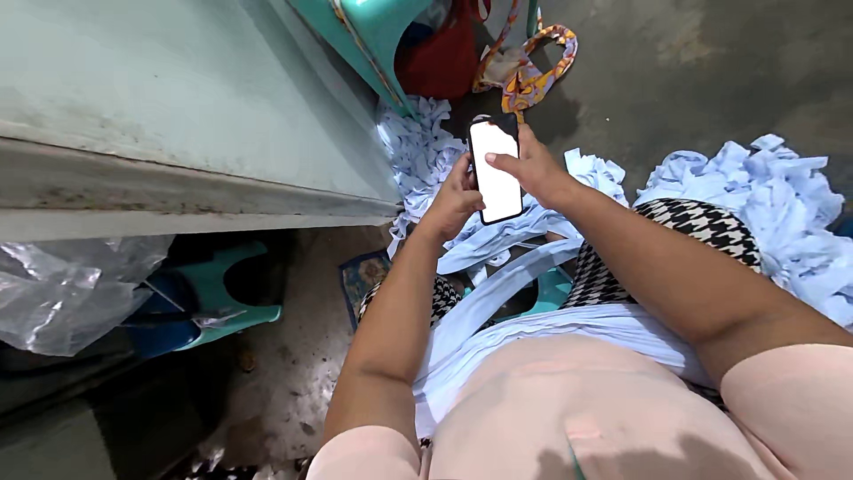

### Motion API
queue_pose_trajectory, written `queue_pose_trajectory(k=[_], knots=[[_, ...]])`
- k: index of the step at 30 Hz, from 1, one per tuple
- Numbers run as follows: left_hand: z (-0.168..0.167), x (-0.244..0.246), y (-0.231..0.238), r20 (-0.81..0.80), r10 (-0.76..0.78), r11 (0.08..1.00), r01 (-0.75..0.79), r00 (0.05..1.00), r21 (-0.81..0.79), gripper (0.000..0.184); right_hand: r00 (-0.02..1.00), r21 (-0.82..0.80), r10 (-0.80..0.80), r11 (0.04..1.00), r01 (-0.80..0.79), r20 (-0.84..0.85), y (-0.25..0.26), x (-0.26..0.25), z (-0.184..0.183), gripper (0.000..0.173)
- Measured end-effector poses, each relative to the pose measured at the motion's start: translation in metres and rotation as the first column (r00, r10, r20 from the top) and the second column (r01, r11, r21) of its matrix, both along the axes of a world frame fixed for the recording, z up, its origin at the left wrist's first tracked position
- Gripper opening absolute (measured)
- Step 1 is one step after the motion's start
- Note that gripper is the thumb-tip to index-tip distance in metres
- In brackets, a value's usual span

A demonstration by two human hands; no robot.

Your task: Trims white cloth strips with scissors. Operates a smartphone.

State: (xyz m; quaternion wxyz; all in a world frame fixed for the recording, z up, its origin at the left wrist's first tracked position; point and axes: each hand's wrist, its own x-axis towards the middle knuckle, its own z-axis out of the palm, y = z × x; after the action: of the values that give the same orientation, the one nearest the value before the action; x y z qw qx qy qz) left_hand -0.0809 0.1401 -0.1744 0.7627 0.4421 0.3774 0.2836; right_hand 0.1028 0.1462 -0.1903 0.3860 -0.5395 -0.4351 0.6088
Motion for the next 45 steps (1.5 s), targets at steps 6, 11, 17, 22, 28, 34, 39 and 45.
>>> queue_pose_trajectory(k=[6,11,17,22,28,34,39,45], knots=[[0.0,0.0008,-0.0005,-0.03,-0.022,1.0,0.022,0.999,0.001,0.081,0.998,-0.01,-0.021,1.0,0.021,0.064,-0.0021,-0.0028,-0.0039,0.087],[0.0017,0.0007,-0.0015,-0.03,-0.032,0.999,0.032,0.999,0.003,0.082,0.995,-0.016,-0.023,1.0,0.025,0.096,-0.0029,-0.0035,-0.0026,0.087],[0.0004,0.0015,-0.0022,-0.042,-0.039,0.999,0.039,0.998,0.016,0.081,0.994,-0.024,-0.028,0.999,0.03,0.11,-0.0036,-0.0035,-0.0011,0.085],[-0.0014,0.001,-0.0015,-0.036,-0.045,0.999,0.046,0.998,0.019,0.081,0.992,-0.031,-0.026,0.999,0.03,0.12,-0.004,-0.0034,-0.0006,0.087],[-0.0027,0.001,-0.001,-0.034,-0.051,0.998,0.052,0.998,0.029,0.082,0.993,-0.028,-0.025,0.999,0.029,0.119,-0.003,-0.003,-0.0035,0.088],[-0.0027,0.0002,-0.001,-0.04,-0.054,0.998,0.055,0.998,0.037,0.079,0.994,-0.037,-0.009,0.999,0.013,0.112,-0.0025,-0.0023,-0.0019,0.086],[-0.0051,-0.0015,0.0,-0.03,-0.033,0.999,0.034,0.999,0.018,0.081,0.997,-0.041,-0.006,0.999,0.01,0.083,-0.0019,-0.0034,-0.0024,0.075],[-0.0059,-0.0015,0.0005,-0.039,-0.034,0.999,0.034,0.999,0.011,0.081,0.992,-0.035,0.001,0.999,0.003,0.125,-0.0022,-0.0023,-0.0027,0.075]])
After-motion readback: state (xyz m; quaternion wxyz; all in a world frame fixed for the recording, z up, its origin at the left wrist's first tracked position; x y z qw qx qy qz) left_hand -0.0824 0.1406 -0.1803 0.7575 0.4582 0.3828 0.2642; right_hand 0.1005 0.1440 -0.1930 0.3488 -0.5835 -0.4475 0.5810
